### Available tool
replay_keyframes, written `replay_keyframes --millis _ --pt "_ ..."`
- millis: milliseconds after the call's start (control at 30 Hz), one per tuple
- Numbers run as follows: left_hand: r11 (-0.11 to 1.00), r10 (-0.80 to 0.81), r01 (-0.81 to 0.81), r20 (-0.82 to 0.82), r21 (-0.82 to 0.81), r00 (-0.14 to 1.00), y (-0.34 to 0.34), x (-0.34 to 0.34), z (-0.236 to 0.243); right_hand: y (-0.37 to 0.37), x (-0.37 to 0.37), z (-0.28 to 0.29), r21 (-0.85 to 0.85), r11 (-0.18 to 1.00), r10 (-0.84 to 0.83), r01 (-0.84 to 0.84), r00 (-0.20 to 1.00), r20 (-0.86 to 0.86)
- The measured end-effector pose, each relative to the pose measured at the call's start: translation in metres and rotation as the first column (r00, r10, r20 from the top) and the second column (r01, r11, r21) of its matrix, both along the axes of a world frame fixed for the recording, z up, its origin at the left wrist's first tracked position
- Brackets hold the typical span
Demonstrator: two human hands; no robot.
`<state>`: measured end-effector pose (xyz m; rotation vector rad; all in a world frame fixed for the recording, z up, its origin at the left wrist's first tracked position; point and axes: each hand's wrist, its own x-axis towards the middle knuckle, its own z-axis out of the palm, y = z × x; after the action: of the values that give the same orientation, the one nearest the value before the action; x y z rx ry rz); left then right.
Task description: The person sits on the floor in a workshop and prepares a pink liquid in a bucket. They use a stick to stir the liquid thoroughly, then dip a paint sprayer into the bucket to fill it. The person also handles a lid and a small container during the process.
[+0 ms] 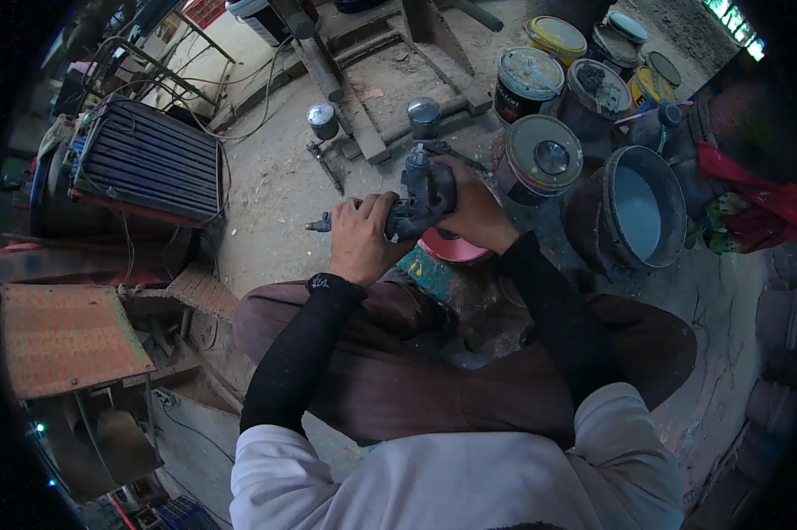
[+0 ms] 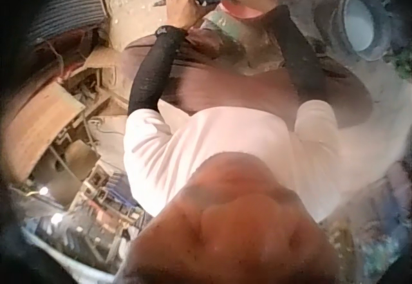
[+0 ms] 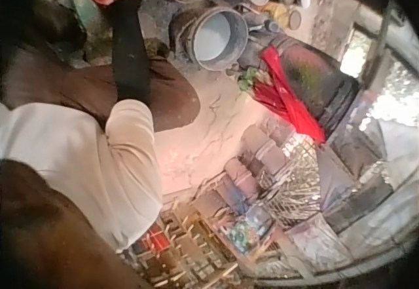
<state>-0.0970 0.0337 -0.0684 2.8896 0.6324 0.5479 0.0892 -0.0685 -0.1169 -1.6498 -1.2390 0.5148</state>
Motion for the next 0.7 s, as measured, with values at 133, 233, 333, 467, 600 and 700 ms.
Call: replay_keyframes --millis 133,233,333,467,600,700 --pt "0.999 -0.011 0.009 -0.066 -0.038 0.998 0.001 -0.003 0.001 0.0 -0.001 0.003 0.004 1.0 0.013 -0.013 1.0 -0.016" --pt "0.999 -0.004 0.0 -0.072 -0.05 0.997 0.0 -0.004 0.001 -0.001 0.0 0.005 -0.02 0.999 0.04 -0.04 0.999 -0.029" --pt "0.995 0.003 -0.012 -0.099 -0.094 0.995 0.0 -0.001 0.0 -0.002 0.004 -0.003 -0.053 0.998 0.044 -0.046 0.998 -0.038" --pt "0.989 0.013 -0.031 -0.129 -0.144 0.992 -0.002 0.0 0.0 -0.003 0.007 -0.008 -0.121 0.989 0.074 -0.083 0.994 -0.077" --pt "0.982 0.008 -0.033 -0.13 -0.185 0.991 -0.001 0.0 0.0 -0.004 0.008 -0.002 -0.172 0.976 0.11 -0.132 0.985 -0.133" --pt "0.979 0.004 -0.031 -0.133 -0.2 0.991 -0.001 0.001 -0.001 -0.003 0.011 -0.006 -0.202 0.967 0.132 -0.158 0.981 -0.139"
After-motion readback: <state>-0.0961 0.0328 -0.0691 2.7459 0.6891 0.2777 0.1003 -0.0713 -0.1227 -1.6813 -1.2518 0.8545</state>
